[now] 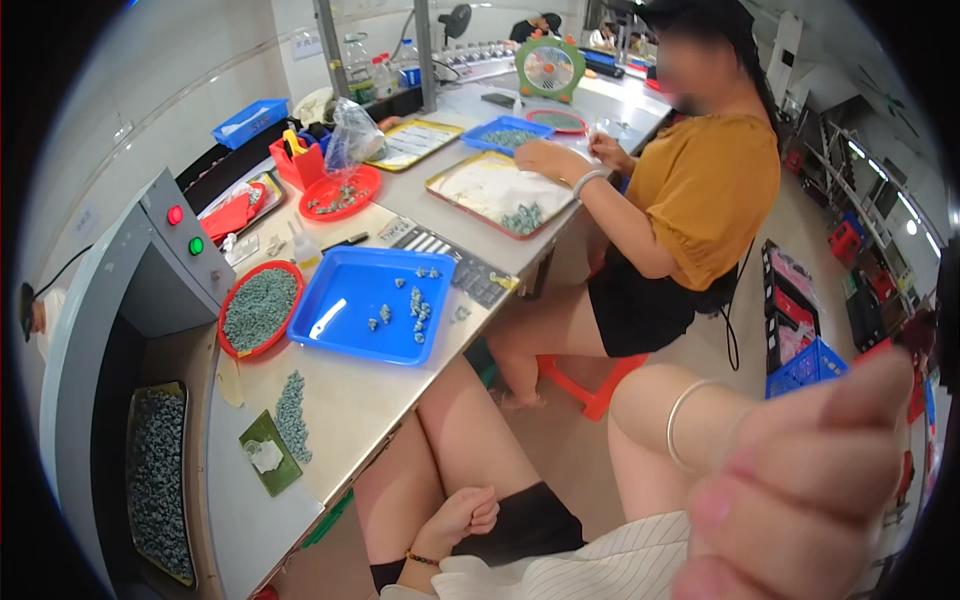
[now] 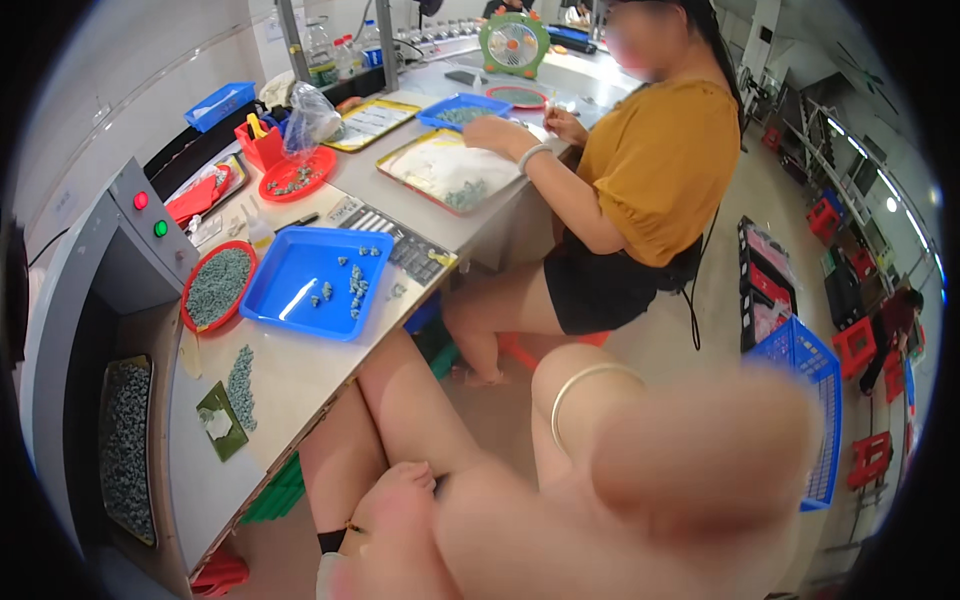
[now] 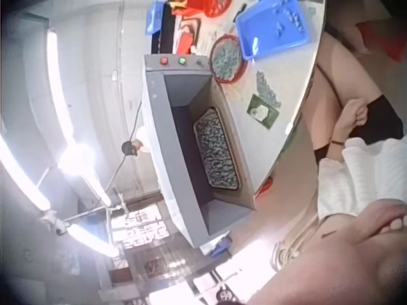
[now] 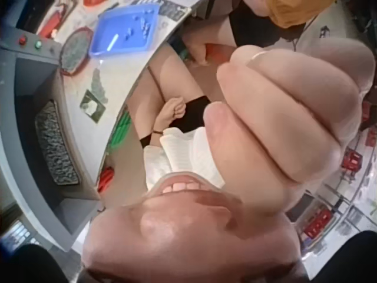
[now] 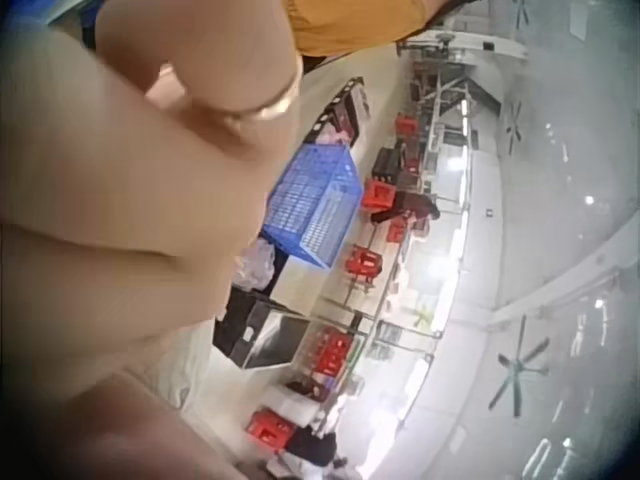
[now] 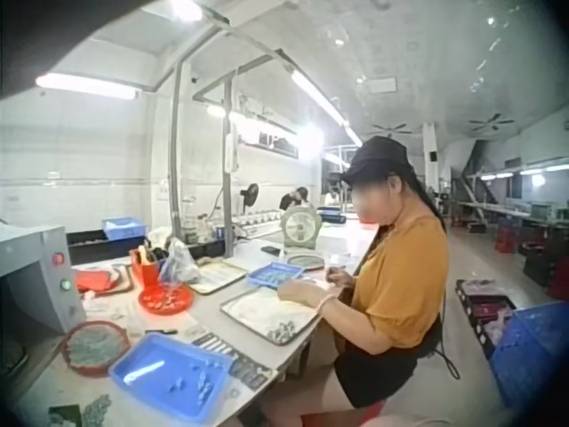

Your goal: The person assembles small plastic components together by hand and dispenses liquid from a squeeze bottle into a small dish on the workbench.

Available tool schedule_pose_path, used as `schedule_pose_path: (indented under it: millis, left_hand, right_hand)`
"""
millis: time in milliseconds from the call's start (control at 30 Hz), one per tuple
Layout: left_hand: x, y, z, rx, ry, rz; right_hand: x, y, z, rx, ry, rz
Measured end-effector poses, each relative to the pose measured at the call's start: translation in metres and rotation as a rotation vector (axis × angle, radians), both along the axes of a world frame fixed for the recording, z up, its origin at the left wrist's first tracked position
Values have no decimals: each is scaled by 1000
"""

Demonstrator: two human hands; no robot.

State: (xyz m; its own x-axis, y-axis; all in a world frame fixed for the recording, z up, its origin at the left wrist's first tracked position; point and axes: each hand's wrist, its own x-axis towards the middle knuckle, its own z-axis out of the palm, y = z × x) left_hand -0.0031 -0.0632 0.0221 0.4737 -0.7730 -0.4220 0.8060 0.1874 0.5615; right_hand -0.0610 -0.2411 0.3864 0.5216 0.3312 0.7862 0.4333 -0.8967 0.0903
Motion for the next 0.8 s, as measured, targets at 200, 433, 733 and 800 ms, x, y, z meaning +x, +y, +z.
schedule_pose_path:
  millis: [200, 433, 733, 800]
  left_hand:
    - [8, -4, 29, -48, -38, -65]
    - [0, -4, 25, -42, -53, -36]
    - [-4, 13, 48, -449, 268, 165]
    - [-2, 18, 56, -489, 308, 222]
  right_hand:
    - [7, -28, -7, -171, -213, 250]
    - [3, -31, -20, 129, -874, 770]
    - [36, -57, -73, 484, -677, 703]
    - [51, -56, -94, 536, -656, 688]
